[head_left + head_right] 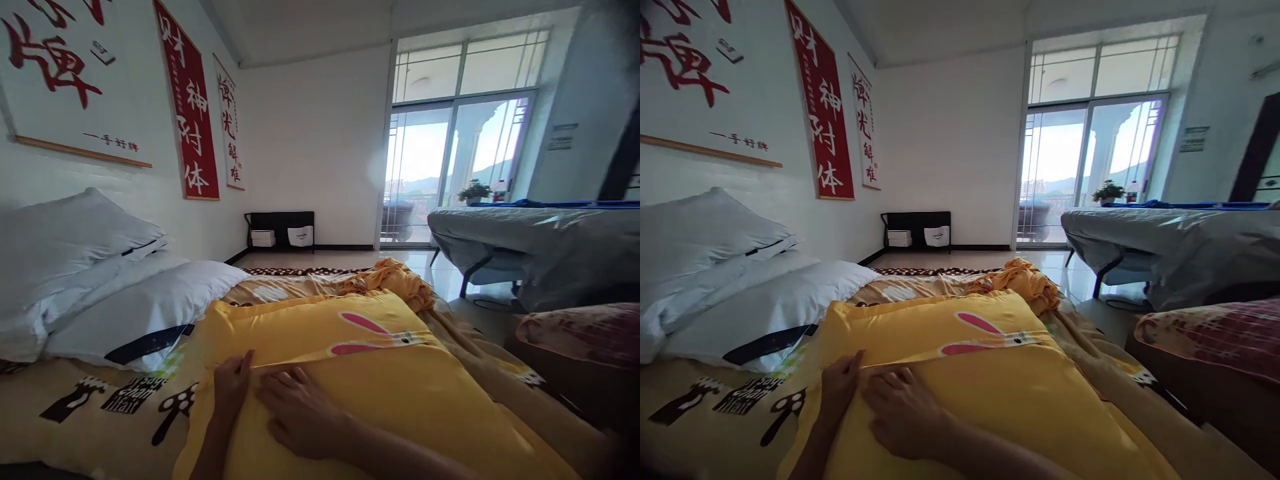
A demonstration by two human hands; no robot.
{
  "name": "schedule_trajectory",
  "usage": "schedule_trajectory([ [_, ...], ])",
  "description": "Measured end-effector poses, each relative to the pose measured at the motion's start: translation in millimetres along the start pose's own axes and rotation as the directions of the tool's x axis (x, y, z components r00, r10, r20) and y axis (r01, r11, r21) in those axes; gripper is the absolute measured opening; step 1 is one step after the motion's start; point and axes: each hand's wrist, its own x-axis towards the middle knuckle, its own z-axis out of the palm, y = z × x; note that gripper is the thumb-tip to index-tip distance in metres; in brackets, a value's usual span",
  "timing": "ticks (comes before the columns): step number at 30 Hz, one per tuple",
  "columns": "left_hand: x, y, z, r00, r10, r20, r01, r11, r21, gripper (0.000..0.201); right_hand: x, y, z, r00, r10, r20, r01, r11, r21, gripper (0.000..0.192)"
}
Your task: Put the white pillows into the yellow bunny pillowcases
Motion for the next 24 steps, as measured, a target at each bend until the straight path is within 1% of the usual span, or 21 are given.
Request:
schedule_trajectory([
  [2,-0.1,1.5,-1.0,1.000,-0.002,-0.015,0.002,1.000,0.016,0.049,-17.1,5.4,-9.2,1.000,0.007,-0.004,-0.007,1.000,0.001,0.038],
  [4,0.4,1.6,-2.2,1.000,-0.004,-0.015,0.004,0.999,0.035,0.049,-34.8,15.8,-16.9,1.000,0.001,-0.030,-0.001,1.000,-0.023,0.032],
  [6,1.2,0.8,-3.3,1.000,-0.010,0.013,0.009,0.999,0.049,0.049,-51.7,31.8,-23.6,0.997,-0.033,-0.063,0.029,0.997,-0.066,0.019],
  [7,1.5,0.2,-3.7,0.999,-0.016,0.029,0.015,0.999,0.052,0.049,-59.4,41.4,-27.5,0.995,-0.045,-0.084,0.038,0.995,-0.090,0.015],
  [9,1.9,-1.3,-4.1,0.999,-0.036,0.033,0.034,0.998,0.045,0.049,-72.6,62.0,-37.3,0.991,-0.036,-0.128,0.020,0.992,-0.124,0.016],
  [11,2.2,-3.5,-3.9,0.998,-0.062,0.029,0.061,0.997,0.036,0.048,-82.6,82.4,-50.2,0.988,0.025,-0.152,-0.046,0.989,-0.138,0.015],
  [14,3.0,-7.7,-2.9,0.993,-0.113,0.033,0.112,0.993,0.030,0.047,-93.7,110.9,-69.8,0.979,0.151,-0.136,-0.173,0.970,-0.170,0.013],
  [16,4.6,-10.0,-2.4,0.989,-0.143,0.034,0.143,0.989,0.024,0.046,-101.3,130.4,-78.9,0.965,0.222,-0.138,-0.245,0.953,-0.180,0.013],
  [17,5.6,-10.7,-2.4,0.987,-0.157,0.034,0.156,0.987,0.026,0.046,-106.2,141.0,-81.7,0.957,0.250,-0.146,-0.273,0.947,-0.167,0.016],
  [19,8.2,-11.4,-2.4,0.983,-0.178,0.042,0.176,0.983,0.050,0.049,-119.3,164.8,-83.2,0.939,0.300,-0.168,-0.321,0.939,-0.120,0.026],
  [21,10.6,-11.2,-1.9,0.980,-0.190,0.066,0.184,0.979,0.082,0.052,-137.3,191.4,-78.5,0.915,0.349,-0.203,-0.370,0.926,-0.072,0.034],
  [23,12.6,-10.8,0.3,0.981,-0.187,0.053,0.180,0.977,0.112,0.055,-158.5,218.3,-67.2,0.871,0.407,-0.277,-0.425,0.905,-0.009,0.029],
  [24,13.5,-10.5,2.2,0.984,-0.177,0.033,0.172,0.978,0.121,0.056,-169.3,230.7,-59.5,0.834,0.441,-0.332,-0.456,0.889,0.035,0.024],
])
